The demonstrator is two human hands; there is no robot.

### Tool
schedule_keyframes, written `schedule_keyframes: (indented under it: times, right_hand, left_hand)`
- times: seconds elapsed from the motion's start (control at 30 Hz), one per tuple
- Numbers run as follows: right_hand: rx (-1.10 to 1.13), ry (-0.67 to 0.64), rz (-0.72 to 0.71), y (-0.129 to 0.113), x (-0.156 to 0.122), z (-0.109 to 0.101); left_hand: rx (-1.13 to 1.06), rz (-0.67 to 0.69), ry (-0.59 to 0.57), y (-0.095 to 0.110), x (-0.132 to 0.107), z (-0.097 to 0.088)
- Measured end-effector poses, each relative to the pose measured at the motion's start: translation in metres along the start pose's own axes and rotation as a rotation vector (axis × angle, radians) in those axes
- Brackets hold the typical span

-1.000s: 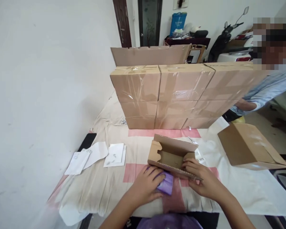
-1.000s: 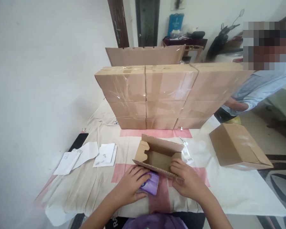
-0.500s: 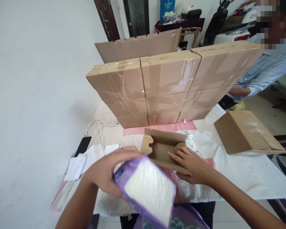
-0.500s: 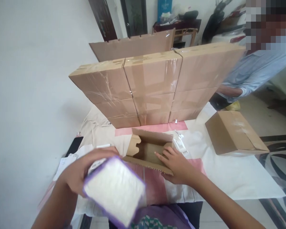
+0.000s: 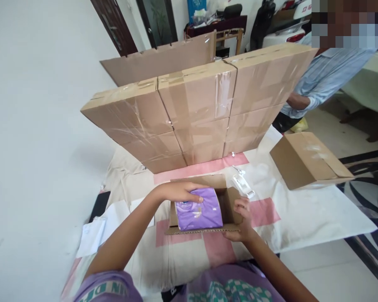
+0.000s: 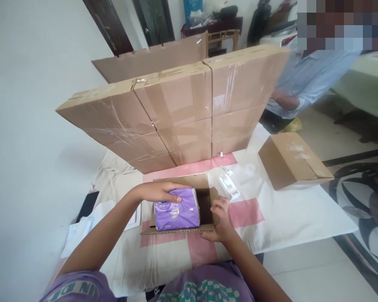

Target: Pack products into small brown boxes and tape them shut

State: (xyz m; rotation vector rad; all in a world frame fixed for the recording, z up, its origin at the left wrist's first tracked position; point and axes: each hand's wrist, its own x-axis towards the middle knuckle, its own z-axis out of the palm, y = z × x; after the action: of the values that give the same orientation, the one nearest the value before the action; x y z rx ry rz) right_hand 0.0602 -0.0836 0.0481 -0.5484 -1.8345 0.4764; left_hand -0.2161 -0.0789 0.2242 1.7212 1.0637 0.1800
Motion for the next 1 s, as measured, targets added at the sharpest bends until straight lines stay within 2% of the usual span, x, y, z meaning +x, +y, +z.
schedule_keyframes:
  times: [0.17, 0.4, 0.53, 0.7, 0.83, 0.93, 1.0]
  right_hand:
    - [0.005, -0.113, -0.056, 0.015, 0.008, -0.009]
    - [-0.017, 0.032, -0.091, 0.009, 0.015, 0.002]
    - [-0.054, 0.045, -0.03, 0.007, 0.011, 0.004]
    - [-0.057, 0.018, -0.022, 0.007, 0.012, 0.002]
    - [-0.067, 0.0, 0.003, 0.003, 0.014, -0.001]
    - [-0.062, -0.005, 0.012, -0.002, 0.012, -0.004]
    - [-0.023, -0.075, 0.037, -0.003, 0.01, -0.006]
  left_hand:
    - [-0.037, -0.029, 0.016, -0.002, 0.013, 0.013]
    - [0.232, -0.005, 0.164, -0.016, 0.018, 0.038]
    - [0.355, 0.002, 0.201, -0.025, 0.034, 0.052]
    - [0.485, 0.056, 0.21, -0.043, 0.053, 0.069]
    - [0.579, 0.04, 0.264, -0.044, 0.045, 0.077]
    - [0.713, 0.122, 0.288, -0.038, 0.036, 0.08]
    - [0.784, 0.167, 0.276, -0.034, 0.034, 0.082]
